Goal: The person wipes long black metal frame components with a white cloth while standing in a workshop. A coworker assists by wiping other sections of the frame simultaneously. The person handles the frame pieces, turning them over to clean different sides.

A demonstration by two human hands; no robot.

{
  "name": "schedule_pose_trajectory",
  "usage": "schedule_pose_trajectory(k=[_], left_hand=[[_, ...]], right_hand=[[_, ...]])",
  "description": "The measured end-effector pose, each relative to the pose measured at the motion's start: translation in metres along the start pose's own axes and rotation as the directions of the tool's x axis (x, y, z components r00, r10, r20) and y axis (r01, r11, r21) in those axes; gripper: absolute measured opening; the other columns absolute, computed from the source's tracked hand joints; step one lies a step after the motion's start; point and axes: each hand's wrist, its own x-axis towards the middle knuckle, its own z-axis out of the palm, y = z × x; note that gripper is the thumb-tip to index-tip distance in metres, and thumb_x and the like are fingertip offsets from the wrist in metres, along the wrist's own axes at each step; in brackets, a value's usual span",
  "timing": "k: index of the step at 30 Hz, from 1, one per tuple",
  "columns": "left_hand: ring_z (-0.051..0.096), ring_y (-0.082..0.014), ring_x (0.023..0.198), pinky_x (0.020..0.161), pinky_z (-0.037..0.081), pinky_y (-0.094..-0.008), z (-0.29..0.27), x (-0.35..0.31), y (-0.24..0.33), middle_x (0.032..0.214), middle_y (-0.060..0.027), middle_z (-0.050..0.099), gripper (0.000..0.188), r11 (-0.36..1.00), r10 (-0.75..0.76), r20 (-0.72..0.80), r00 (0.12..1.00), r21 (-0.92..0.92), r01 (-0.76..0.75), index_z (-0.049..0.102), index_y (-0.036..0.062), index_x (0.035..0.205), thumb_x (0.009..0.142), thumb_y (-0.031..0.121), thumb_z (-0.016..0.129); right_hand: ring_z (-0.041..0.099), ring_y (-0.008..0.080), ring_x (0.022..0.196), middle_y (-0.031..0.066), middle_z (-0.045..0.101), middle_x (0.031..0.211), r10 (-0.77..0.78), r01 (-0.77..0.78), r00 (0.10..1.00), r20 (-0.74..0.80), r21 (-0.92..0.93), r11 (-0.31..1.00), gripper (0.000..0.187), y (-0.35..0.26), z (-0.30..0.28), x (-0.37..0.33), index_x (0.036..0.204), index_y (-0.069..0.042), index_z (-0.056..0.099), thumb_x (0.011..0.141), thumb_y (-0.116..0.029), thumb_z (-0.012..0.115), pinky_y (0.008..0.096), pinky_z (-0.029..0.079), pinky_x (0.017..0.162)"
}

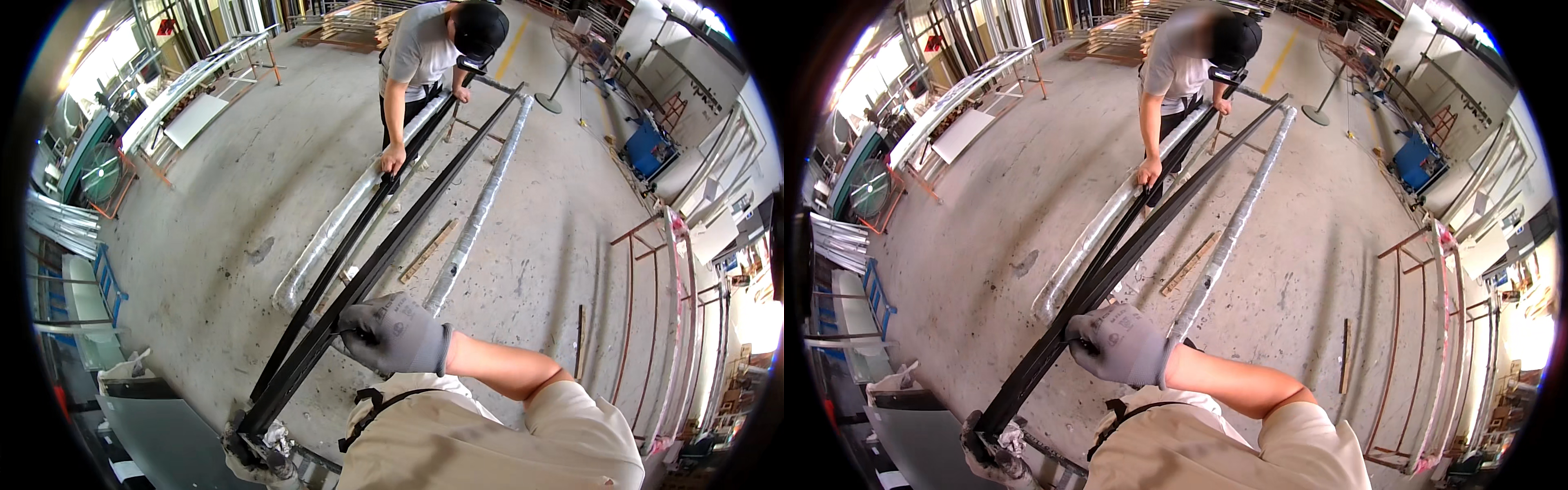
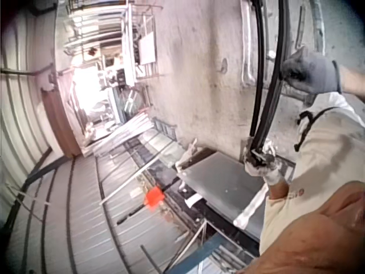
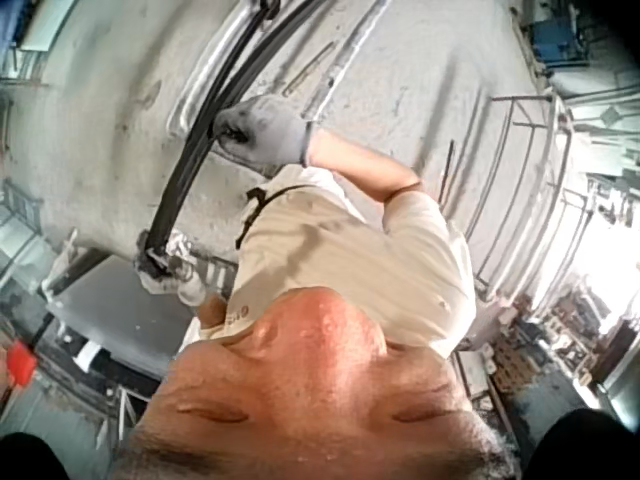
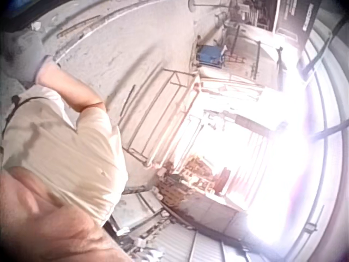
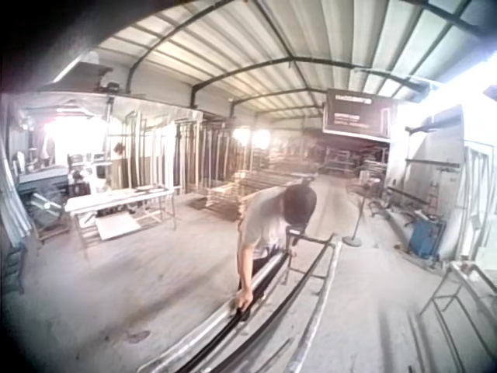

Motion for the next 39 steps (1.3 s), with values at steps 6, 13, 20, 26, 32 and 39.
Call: schedule_pose_trajectory(k=[6,13,20,26,32,39], left_hand=[[0.067,-0.0245,0.077,0.065,0.055,-0.0343,0.012,0.007,0.008,0.095,-0.0178,0.064,0.091,0.999,-0.013,0.004,1.0,-0.049,0.013,0.061,-0.0141,0.12,0.09,0.072,0.057],[0.065,-0.021,0.073,0.062,0.053,-0.0334,0.007,0.009,0.013,0.09,-0.0145,0.065,0.089,0.997,-0.004,0.041,0.999,-0.081,0.007,0.061,-0.0137,0.119,0.089,0.07,0.062],[0.068,-0.0255,0.08,0.071,0.056,-0.0364,0.002,0.017,0.005,0.099,-0.0193,0.069,0.081,0.995,0.092,-0.006,0.996,0.029,-0.091,0.063,-0.0138,0.118,0.093,0.063,0.061],[0.071,-0.0248,0.087,0.072,0.057,-0.0359,0.002,0.019,0.011,0.103,-0.0213,0.07,0.071,0.976,0.145,0.034,0.989,0.161,-0.148,0.061,-0.0122,0.124,0.095,0.053,0.065],[0.071,-0.0257,0.095,0.081,0.06,-0.0321,0.013,0.032,0.03,0.114,-0.0223,0.068,0.104,0.973,-0.145,-0.114,0.983,-0.199,0.12,0.062,-0.0165,0.121,0.074,0.074,0.078],[0.07,-0.0257,0.096,0.08,0.06,-0.0325,0.013,0.035,0.027,0.115,-0.0229,0.067,0.101,0.985,-0.077,-0.112,0.991,-0.164,0.058,0.063,-0.0153,0.121,0.075,0.074,0.077]], right_hand=[[0.067,0.0348,0.076,0.0143,0.065,0.078,0.015,-0.013,0.999,0.03,-0.067,0.998,0.012,-0.009,0.007,-0.003,0.098,-0.007,0.062,0.089,-0.016,0.063,0.0455,0.054,0.069],[0.068,0.0357,0.079,0.0144,0.067,0.082,0.066,-0.077,0.995,-0.078,-0.16,0.984,0.015,0.009,-0.022,-0.005,0.101,-0.007,0.065,0.09,-0.017,0.065,0.0456,0.054,0.069],[0.072,0.029,0.075,0.0116,0.071,0.083,0.135,-0.147,0.988,-0.07,-0.197,0.969,0.017,0.004,-0.019,0.003,0.106,-0.009,0.067,0.089,-0.009,0.07,0.0371,0.057,0.066],[0.071,0.0194,0.082,0.0113,0.075,0.094,0.041,-0.066,0.996,-0.082,-0.34,0.938,0.024,0.046,-0.023,-0.009,0.117,-0.002,0.069,0.094,0.0,0.066,0.0316,0.056,0.075],[0.065,0.0324,0.075,0.0116,0.065,0.088,-0.016,-0.012,0.994,-0.109,-0.256,0.967,0.011,0.009,-0.01,0.021,0.099,-0.006,0.069,0.088,-0.003,0.07,0.0402,0.053,0.066],[0.065,0.0313,0.084,0.0102,0.062,0.095,-0.237,0.167,0.963,-0.127,-0.408,0.898,0.021,0.007,-0.003,0.019,0.1,-0.009,0.07,0.083,0.003,0.067,0.0397,0.054,0.069]])
